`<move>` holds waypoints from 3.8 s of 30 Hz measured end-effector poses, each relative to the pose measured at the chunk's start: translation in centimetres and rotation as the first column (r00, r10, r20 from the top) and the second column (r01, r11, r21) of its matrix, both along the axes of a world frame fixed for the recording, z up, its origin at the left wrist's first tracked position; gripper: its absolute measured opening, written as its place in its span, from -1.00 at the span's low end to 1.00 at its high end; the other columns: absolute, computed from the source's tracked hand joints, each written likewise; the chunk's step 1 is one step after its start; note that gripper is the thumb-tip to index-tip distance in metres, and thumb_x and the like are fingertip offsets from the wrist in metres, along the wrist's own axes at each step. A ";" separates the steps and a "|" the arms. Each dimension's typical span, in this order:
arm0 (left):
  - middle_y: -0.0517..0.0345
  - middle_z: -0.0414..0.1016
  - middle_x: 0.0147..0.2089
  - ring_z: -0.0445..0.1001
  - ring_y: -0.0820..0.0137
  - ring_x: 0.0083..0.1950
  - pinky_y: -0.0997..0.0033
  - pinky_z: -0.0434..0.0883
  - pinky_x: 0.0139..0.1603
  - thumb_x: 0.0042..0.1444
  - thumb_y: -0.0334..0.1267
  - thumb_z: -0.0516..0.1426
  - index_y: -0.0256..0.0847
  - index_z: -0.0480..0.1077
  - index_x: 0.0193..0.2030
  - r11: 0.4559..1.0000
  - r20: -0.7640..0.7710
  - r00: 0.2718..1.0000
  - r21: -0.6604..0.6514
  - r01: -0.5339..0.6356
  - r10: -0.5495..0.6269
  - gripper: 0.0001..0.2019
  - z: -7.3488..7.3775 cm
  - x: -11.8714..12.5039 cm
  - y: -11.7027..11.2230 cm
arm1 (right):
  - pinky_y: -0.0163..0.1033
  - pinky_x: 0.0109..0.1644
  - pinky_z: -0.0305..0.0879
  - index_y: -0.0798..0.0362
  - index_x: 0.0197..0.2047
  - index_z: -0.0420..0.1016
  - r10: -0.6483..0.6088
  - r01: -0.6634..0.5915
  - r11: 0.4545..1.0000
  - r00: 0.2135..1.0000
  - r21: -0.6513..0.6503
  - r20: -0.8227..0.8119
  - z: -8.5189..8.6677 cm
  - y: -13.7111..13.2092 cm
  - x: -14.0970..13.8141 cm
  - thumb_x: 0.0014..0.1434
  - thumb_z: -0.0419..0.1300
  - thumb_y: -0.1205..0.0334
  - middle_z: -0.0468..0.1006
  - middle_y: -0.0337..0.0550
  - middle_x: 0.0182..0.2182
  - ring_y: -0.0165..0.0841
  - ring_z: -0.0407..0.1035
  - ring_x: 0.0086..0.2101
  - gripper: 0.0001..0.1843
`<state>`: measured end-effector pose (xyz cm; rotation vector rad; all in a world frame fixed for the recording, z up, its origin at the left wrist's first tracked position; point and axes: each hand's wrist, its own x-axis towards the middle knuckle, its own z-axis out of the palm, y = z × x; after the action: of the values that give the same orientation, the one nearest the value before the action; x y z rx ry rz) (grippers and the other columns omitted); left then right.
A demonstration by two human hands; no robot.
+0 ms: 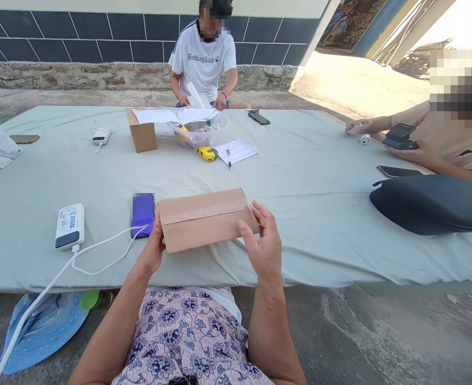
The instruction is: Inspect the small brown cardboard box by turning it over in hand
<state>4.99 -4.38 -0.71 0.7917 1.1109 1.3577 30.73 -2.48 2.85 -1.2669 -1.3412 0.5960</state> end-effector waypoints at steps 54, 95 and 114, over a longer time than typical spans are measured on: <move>0.01 0.65 0.02 0.64 0.26 -0.12 0.13 0.63 0.02 0.34 0.16 0.12 -0.07 0.40 0.30 0.949 0.451 0.888 -0.308 0.064 0.087 -0.48 0.7 -0.4 0.5 | 0.18 0.48 0.13 -0.27 0.39 0.36 0.397 -0.419 0.866 0.908 0.273 0.134 1.6 -1.4 0.2 0.31 0.21 -0.28 0.26 -0.08 0.43 0.01 0.12 0.42 -0.33; -0.16 0.71 -0.07 0.72 0.14 -0.07 0.29 0.62 -0.01 0.41 0.10 0.07 -0.36 0.40 0.35 0.847 0.523 0.823 -0.315 0.427 -0.220 -0.40 -1.6 -2.0 0.1 | 0.14 0.06 0.54 -0.06 -0.04 0.57 0.211 -0.183 0.977 0.900 0.109 -0.381 1.1 -2.0 -0.3 0.28 0.07 -0.36 0.66 0.02 0.01 0.03 0.57 0.04 -0.43; -0.03 0.68 0.04 0.69 0.19 -0.03 0.20 0.62 0.07 0.41 0.12 0.03 -0.13 0.33 0.38 0.971 0.489 0.870 -0.229 0.061 0.061 -0.45 -1.1 -1.2 0.7 | 0.09 0.26 0.51 -0.16 0.53 0.05 0.518 -0.554 0.832 0.789 -0.018 -0.332 1.5 -1.5 -0.8 0.25 0.29 -0.26 0.42 0.04 0.34 -0.06 0.45 0.23 -0.07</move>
<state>3.76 -3.72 -1.82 0.2399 0.8385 1.2978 29.94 -3.97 4.34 -0.8121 -1.4063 1.2412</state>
